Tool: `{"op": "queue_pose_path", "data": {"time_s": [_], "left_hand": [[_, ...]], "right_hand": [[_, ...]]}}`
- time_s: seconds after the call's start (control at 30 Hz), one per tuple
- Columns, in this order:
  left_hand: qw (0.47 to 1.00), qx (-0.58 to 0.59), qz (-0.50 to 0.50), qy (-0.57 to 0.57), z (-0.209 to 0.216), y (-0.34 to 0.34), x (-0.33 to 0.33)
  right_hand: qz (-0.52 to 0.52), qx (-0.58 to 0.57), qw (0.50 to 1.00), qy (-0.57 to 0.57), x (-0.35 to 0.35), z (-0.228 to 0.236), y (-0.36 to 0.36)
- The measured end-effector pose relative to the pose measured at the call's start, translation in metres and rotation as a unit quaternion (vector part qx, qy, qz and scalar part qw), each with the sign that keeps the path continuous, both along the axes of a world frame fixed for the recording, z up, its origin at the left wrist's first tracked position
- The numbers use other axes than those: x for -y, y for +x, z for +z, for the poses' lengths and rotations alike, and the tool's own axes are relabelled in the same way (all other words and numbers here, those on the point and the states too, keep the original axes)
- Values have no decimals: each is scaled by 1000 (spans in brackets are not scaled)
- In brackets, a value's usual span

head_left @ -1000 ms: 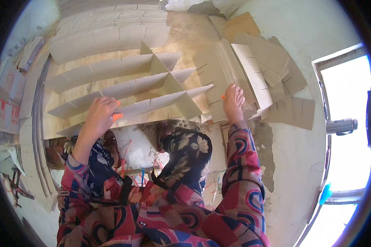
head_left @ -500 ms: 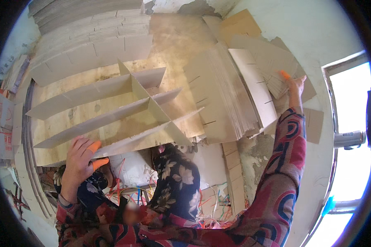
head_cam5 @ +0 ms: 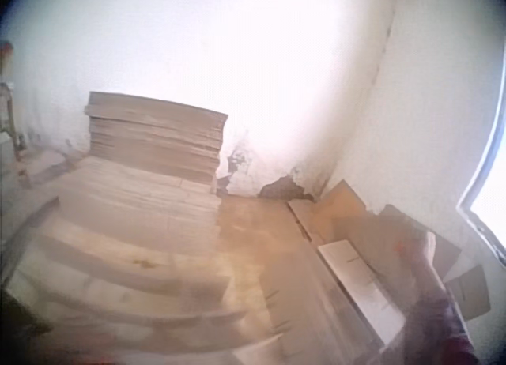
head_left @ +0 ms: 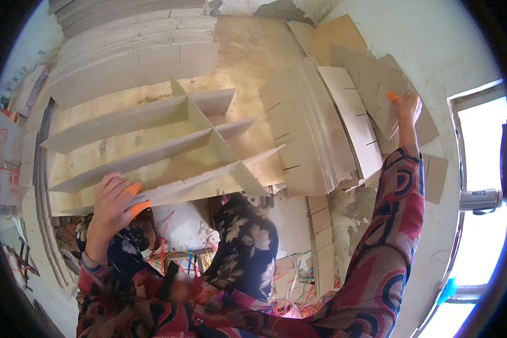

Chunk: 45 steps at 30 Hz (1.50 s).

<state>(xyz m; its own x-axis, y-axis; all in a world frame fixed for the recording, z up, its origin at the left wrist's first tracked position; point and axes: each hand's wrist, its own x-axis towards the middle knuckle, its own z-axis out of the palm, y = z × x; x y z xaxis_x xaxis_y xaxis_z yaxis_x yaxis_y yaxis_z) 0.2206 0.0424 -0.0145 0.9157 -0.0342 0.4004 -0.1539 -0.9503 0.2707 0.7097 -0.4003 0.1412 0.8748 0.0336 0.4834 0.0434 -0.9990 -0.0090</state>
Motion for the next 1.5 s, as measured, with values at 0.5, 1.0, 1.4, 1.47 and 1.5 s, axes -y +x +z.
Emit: {"op": "queue_pose_path", "data": {"time_s": [0.5, 1.0, 1.4, 1.47, 1.5], "left_hand": [[998, 48, -27, -44, -16, -10, 3], [995, 70, -20, -63, -14, -14, 0], [995, 68, -25, -71, -6, -12, 5], [994, 77, -24, -72, -3, -11, 6], [994, 80, -24, -71, -3, -11, 6]], "right_hand": [[233, 122, 793, 549, -50, -60, -241], [128, 125, 951, 251, -85, -176, -289], [168, -78, 976, -118, -70, -168, -256], [166, -142, 973, -75, -67, -162, -241], [155, -188, 969, -39, -62, -152, -228]]}}
